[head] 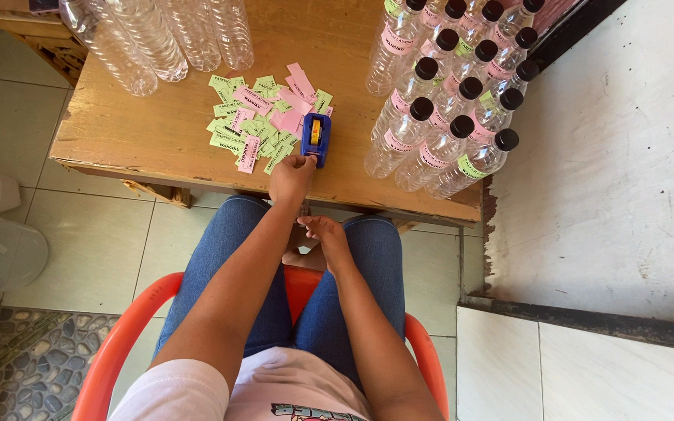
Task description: The person labels bottles by peeling paper strips from the table and applying them to the sides of plastic bottles.
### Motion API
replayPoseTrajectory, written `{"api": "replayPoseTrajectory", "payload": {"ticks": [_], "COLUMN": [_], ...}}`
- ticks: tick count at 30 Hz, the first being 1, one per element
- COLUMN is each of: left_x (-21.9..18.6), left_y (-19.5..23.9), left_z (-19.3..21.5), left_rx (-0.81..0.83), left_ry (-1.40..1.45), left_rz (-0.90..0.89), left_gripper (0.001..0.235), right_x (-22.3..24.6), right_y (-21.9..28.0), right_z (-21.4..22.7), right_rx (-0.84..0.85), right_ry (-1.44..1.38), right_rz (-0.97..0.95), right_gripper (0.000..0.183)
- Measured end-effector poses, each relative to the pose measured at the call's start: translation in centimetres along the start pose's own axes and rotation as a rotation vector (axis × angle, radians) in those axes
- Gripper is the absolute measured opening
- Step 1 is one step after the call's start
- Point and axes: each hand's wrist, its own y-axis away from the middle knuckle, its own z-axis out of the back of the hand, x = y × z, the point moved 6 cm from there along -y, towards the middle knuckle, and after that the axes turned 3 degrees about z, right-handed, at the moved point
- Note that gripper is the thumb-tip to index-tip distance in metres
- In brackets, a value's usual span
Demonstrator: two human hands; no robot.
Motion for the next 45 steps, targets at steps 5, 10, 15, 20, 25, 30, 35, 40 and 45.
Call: {"api": "replayPoseTrajectory", "payload": {"ticks": [5, 10, 15, 20, 25, 30, 35, 40, 45], "left_x": [-0.4, 1.5, -0.8, -3.2, -2.9, -1.6, -1.5, -1.2, -3.1], "left_y": [0.6, -1.4, 0.3, 5.3, 7.6, 7.4, 7.6, 6.6, 6.6], "left_z": [0.2, 0.0, 4.2, 8.8, 11.4, 13.1, 15.1, 16.1, 19.0], "left_rx": [-0.010, 0.032, 0.430, 0.650, 0.618, 0.516, 0.455, 0.354, 0.264], "left_ry": [-0.025, 0.142, 0.583, 0.480, 0.402, 0.459, 0.436, 0.245, 0.173], "left_rz": [0.010, 0.005, -0.163, -0.396, -0.575, -0.678, -0.747, -0.882, -0.957], "left_gripper": [0.023, 0.028, 0.032, 0.085, 0.109, 0.109, 0.103, 0.096, 0.092], "right_x": [-0.1, 0.3, 3.5, 6.4, 9.7, 10.5, 3.5, 1.5, 5.6], "right_y": [0.3, 0.4, 1.5, 2.8, 4.6, 4.9, 1.8, 0.2, -3.2], "right_z": [0.0, 0.3, -0.3, -1.8, -4.5, -6.5, -7.0, -8.2, -8.2], "right_rx": [0.005, -0.003, -0.047, -0.016, 0.056, 0.135, 0.170, 0.238, 0.104], "right_ry": [0.005, 0.030, 0.049, 0.076, 0.147, 0.154, -0.238, -0.361, 0.585], "right_rz": [-0.007, 0.012, 0.171, 0.297, 0.389, 0.378, -0.064, -0.352, 0.047], "right_gripper": [0.026, 0.023, 0.019, 0.014, 0.013, 0.018, 0.033, 0.039, 0.031]}}
